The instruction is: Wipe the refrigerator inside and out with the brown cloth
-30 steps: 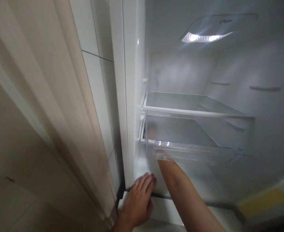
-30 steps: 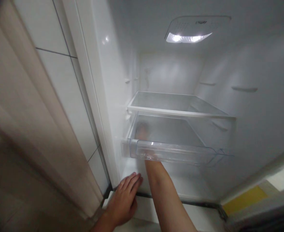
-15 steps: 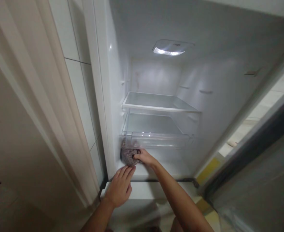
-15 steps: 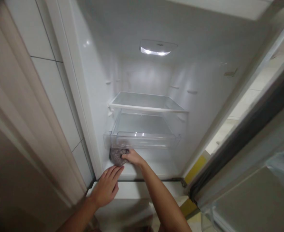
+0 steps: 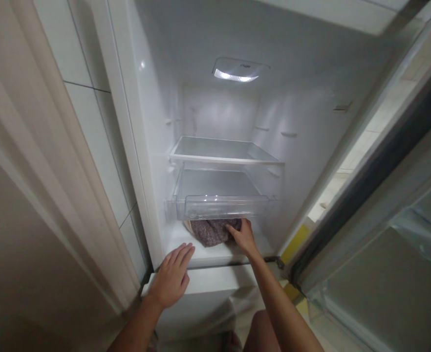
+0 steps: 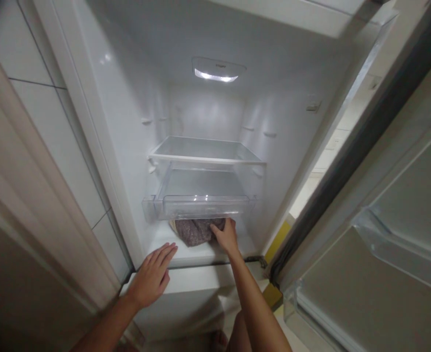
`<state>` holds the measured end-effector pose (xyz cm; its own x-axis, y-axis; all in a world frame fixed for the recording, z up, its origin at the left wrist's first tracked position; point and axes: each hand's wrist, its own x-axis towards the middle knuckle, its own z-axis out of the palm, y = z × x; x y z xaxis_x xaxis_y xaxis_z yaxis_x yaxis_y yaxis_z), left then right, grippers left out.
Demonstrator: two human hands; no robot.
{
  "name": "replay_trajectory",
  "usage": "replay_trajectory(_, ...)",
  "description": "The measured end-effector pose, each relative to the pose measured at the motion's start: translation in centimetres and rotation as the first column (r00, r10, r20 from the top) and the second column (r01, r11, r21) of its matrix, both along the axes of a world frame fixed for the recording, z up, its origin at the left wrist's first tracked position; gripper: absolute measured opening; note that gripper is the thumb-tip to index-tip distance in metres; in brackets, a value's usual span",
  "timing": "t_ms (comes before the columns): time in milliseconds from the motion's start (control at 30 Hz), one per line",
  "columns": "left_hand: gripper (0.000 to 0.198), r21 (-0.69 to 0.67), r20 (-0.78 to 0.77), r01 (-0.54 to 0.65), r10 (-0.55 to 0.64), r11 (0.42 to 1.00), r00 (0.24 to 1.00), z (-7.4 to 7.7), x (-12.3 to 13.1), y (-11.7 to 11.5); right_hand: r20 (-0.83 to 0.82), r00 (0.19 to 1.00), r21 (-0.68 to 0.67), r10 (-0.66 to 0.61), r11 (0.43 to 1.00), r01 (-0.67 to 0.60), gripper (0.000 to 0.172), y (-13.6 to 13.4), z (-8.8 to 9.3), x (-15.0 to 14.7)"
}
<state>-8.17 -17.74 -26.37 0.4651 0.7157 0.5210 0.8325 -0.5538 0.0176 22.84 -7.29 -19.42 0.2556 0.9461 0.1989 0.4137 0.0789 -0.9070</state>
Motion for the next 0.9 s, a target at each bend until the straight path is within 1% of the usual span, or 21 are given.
replay_trajectory(33,0.091,0.002,0.003,0.001,-0.001,1.000,1.000,0.1,0.0,0.0,0.036,0.997,0.026,0.070,0.997,-0.071,0.069,-0.2,-0.1,0.3)
replay_trajectory(100,0.088,0.004,0.009,0.003,-0.003,1.000,1.000,0.2,0.1,0.0,0.137,0.965,0.062,0.224,0.970,-0.235,0.079,-0.7,-0.1,0.9)
replay_trajectory(133,0.085,0.005,0.011,0.008,-0.008,1.000,1.000,0.2,0.1,0.0,0.190,0.942,0.065,0.279,0.953,-0.295,0.080,-1.0,-0.1,1.1)
replay_trajectory(167,0.082,0.007,0.015,0.011,-0.011,1.000,1.000,0.2,0.0,0.0,0.232,0.923,0.060,0.306,0.943,-0.327,0.078,-1.3,0.0,1.3)
replay_trajectory(233,0.074,0.012,0.023,0.013,-0.014,1.000,1.000,0.1,-0.2,0.1,0.284,0.906,0.040,0.313,0.941,-0.337,0.069,-2.0,0.4,1.6)
replay_trajectory(333,0.062,0.014,0.037,0.015,-0.016,1.000,0.999,0.2,-0.1,0.0,0.304,0.905,0.012,0.298,0.949,-0.316,0.046,-3.5,1.4,1.3)
replay_trajectory(400,0.061,0.000,0.061,-0.006,0.006,1.000,0.998,0.7,0.8,-0.1,0.320,0.904,0.005,0.284,0.953,-0.301,0.033,-4.8,2.3,0.9)
replay_trajectory(433,0.064,-0.010,0.087,-0.048,0.049,0.999,0.995,1.1,1.6,-0.2,0.326,0.904,0.006,0.277,0.955,-0.295,0.030,-5.5,2.8,0.7)
replay_trajectory(500,0.071,-0.034,0.146,-0.174,0.177,0.984,0.973,2.4,3.6,-0.3,0.343,0.889,-0.005,0.302,0.947,-0.320,0.024,-7.0,4.0,0.4)
replay_trajectory(533,0.069,-0.050,0.172,-0.229,0.235,0.972,0.957,3.2,4.8,-0.3,0.356,0.873,-0.019,0.332,0.937,-0.349,0.023,-7.7,4.7,0.3)
replay_trajectory(567,0.062,-0.067,0.196,-0.264,0.272,0.962,0.942,4.0,5.9,-0.2,0.374,0.851,-0.040,0.368,0.924,-0.381,0.022,-8.5,5.4,0.3)
replay_trajectory(600,0.052,-0.088,0.218,-0.271,0.284,0.959,0.934,4.9,6.8,-0.1,0.396,0.826,-0.065,0.401,0.910,-0.410,0.021,-9.2,6.2,0.4)
replay_trajectory(633,0.043,-0.108,0.246,-0.260,0.279,0.960,0.928,5.8,7.5,0.0,0.422,0.801,-0.090,0.425,0.899,-0.430,0.022,-9.9,7.0,0.6)
replay_trajectory(667,0.038,-0.127,0.283,-0.237,0.265,0.963,0.922,6.7,8.0,0.1,0.450,0.779,-0.111,0.437,0.893,-0.436,0.025,-10.6,7.8,1.0)
replay_trajectory(733,0.034,-0.153,0.366,-0.182,0.227,0.971,0.902,8.5,8.0,0.3,0.497,0.756,-0.137,0.427,0.898,-0.417,0.031,-11.9,9.6,2.0)
replay_trajectory(767,0.033,-0.169,0.404,-0.154,0.211,0.973,0.890,9.3,7.7,0.2,0.513,0.750,-0.146,0.417,0.904,-0.403,0.031,-12.6,10.4,2.6)
replay_trajectory(833,0.032,-0.234,0.462,-0.106,0.207,0.966,0.862,11.0,6.5,-0.3,0.542,0.742,-0.151,0.394,0.914,-0.375,0.023,-13.8,12.0,4.0)
replay_trajectory(900,0.033,-0.336,0.481,-0.052,0.219,0.940,0.849,12.6,5.0,-1.1,0.571,0.729,-0.134,0.378,0.919,-0.371,0.016,-14.9,13.4,5.3)
